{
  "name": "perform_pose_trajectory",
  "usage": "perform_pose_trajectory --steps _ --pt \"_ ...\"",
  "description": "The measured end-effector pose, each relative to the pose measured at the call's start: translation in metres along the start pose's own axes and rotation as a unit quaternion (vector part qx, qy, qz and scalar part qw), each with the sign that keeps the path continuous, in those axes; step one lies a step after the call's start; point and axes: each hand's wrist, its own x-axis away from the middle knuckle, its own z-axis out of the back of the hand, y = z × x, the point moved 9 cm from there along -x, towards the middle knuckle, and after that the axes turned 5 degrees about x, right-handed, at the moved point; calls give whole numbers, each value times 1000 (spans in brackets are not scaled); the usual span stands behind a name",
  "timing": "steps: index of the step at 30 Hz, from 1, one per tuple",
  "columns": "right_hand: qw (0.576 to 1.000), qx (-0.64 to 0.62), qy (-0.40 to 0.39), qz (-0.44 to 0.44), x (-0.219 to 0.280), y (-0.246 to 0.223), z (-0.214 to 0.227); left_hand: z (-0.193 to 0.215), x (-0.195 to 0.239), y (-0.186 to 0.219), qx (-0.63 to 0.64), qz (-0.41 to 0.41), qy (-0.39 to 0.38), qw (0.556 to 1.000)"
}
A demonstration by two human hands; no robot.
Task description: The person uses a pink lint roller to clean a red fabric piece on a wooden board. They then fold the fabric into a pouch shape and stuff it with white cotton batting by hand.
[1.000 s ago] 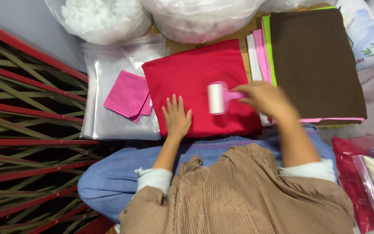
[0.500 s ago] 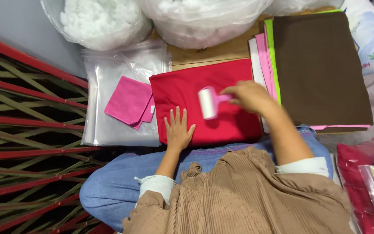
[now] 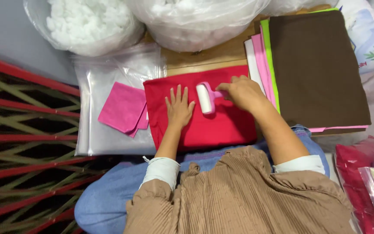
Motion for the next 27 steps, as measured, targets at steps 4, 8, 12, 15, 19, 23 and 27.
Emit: perform_pose_trajectory --steps 4,8,12,15,19,23,27 --pt "992 72 -64 -80 6 101 -35 -8 -12 -54 -83 69 -29 994" --pt "992 37 -48 -114 17 90 28 7 -27 -33 -78 85 16 993" --pt "997 -44 0 -70 -27 54 -2 -2 -44 25 -17 -10 -26 999" --pt "994 -14 -24 -109 -12 96 -16 -5 -42 -2 -34 6 -56 998" --pt "965 74 76 -240 47 166 22 6 -49 -24 -61 85 -9 994" --pt "928 -19 236 -289 73 196 21 13 -45 83 -13 -104 86 991" --pt "920 89 266 -275 81 170 -15 -38 -25 177 -2 -228 -55 972"
